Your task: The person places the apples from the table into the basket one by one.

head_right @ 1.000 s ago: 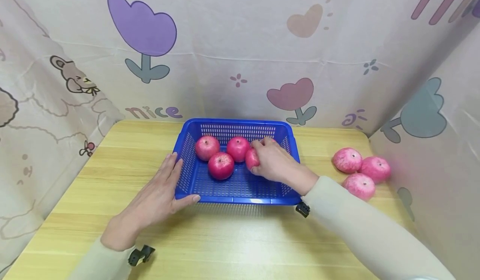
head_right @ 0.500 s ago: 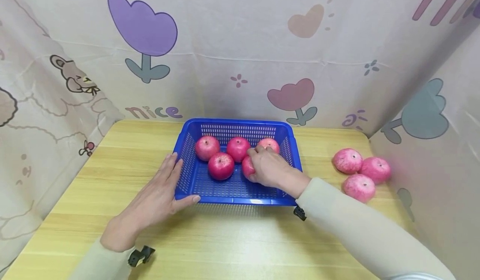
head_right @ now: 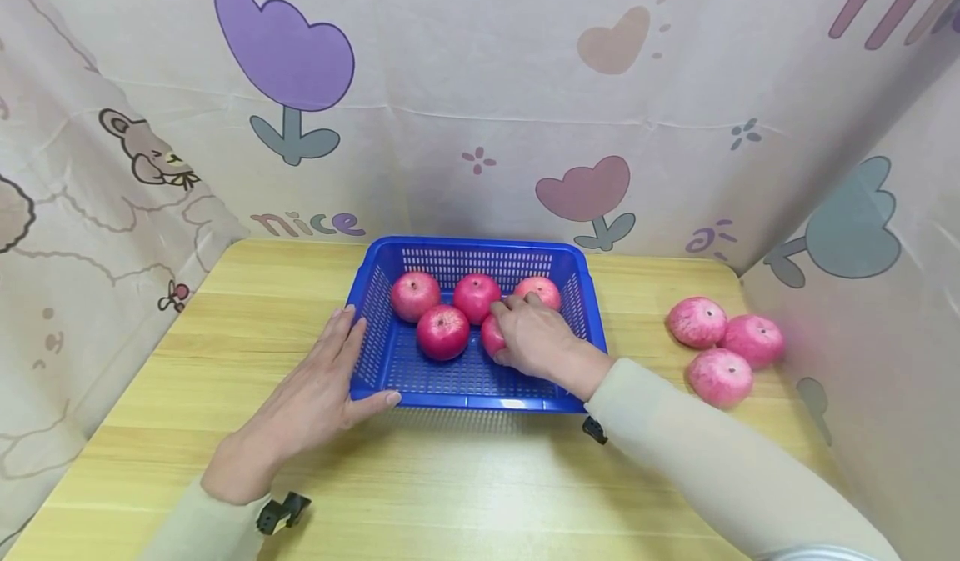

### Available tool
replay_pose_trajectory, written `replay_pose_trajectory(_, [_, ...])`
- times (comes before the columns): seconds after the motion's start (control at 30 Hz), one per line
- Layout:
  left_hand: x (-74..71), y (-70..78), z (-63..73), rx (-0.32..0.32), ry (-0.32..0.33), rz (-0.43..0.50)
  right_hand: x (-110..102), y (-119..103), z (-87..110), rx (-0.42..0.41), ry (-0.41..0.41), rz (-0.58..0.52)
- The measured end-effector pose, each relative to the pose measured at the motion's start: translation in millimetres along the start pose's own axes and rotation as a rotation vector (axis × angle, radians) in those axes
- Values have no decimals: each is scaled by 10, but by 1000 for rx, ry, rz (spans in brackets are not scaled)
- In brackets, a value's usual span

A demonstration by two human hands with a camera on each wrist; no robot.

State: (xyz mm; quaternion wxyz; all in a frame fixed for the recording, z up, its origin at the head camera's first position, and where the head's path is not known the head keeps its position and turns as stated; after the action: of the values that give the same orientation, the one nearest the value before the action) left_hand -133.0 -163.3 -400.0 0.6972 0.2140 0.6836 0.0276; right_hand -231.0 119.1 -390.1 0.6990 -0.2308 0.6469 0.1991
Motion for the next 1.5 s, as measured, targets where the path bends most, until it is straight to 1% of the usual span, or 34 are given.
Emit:
replay_pose_trajectory(0.23, [-3,-1,6,-4,0,4,-14,10,42,-13,34,-31])
replay_pose_trajectory(0.4, [0,-4,5,-2,2,9,-26,30,75,-32,29,-56])
replay_pose_trajectory(0.53, [3,-4,4,-5,0,9,-19,39,101,-64,30,-37])
replay_pose_trajectory(0.7, [9,-6,4,-8,-3,8,0,35,110,-88,57,-12])
replay_pose_trajectory(0.93, [5,-3,4,10,13,3,10,30,89,-80,84,5])
replay_pose_trajectory(1.17, [-2,4,5,5,8,8,27,37,73,-64,92,1])
replay_pose_trajectory(1.4, [-6,7,10,2,2,12,34,40,89,-54,77,-14])
replay_pose_trajectory(1.5, [-7,6,11,5,2,10,32,42,106,-46,56,-30])
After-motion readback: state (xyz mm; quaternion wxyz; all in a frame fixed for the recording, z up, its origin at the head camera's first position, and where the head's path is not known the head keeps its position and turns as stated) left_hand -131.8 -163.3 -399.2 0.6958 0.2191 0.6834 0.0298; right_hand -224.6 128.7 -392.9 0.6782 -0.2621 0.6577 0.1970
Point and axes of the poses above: each hand's wrist, its own z-axis away from the middle knuckle, its own x-axis out of the palm, y = z × x, the point moved 3 cm from there along -z, towards the middle knuckle, and after that the axes turned 1 degree about -y, right-handed, at the moved point
